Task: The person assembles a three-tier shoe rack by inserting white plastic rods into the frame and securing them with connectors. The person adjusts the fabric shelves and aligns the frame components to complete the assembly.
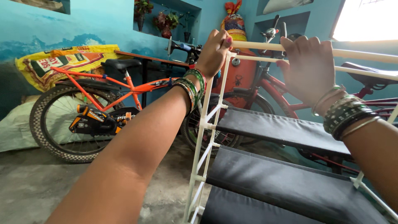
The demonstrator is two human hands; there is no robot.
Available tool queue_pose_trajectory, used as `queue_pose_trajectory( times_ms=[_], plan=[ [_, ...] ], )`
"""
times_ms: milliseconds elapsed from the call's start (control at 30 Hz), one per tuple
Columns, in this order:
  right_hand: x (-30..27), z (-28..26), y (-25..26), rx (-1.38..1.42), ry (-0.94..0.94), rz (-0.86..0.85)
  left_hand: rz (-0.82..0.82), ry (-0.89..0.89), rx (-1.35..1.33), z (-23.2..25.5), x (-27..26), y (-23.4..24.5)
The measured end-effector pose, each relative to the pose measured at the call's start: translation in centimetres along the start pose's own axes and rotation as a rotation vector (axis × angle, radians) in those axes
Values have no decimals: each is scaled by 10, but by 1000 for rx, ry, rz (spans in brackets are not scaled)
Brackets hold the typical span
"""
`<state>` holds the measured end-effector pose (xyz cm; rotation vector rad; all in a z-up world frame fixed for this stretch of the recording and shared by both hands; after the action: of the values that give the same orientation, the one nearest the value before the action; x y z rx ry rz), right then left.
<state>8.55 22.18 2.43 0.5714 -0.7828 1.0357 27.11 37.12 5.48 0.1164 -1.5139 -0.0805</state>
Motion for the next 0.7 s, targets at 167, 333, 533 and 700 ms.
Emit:
queue_pose_trajectory(
  times_ms=[167,333,533,700],
  plan=[
    [15,7,1,94,-80,96,0,68,-74,-3,-5,0],
    [32,34,-36,174,-257,-462,17,28,-16,1,-4,2],
    [34,46,-46,474,-379,-603,46,41,-58,-6,-6,1],
    [18,18,-7,199,-97,-117,67,31,-19,-7,-3,1]
  ],
)
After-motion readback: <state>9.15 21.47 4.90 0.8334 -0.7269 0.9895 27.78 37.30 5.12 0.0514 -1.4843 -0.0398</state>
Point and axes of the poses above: each hand's wrist, its own x-axis towards the middle knuckle, its own y-axis out of the back of the hand, z = x × y, the point moved 9 cm from there along x, towards the middle knuckle, and after that the axes turned 8 degrees about x, right-handed, at the moved point
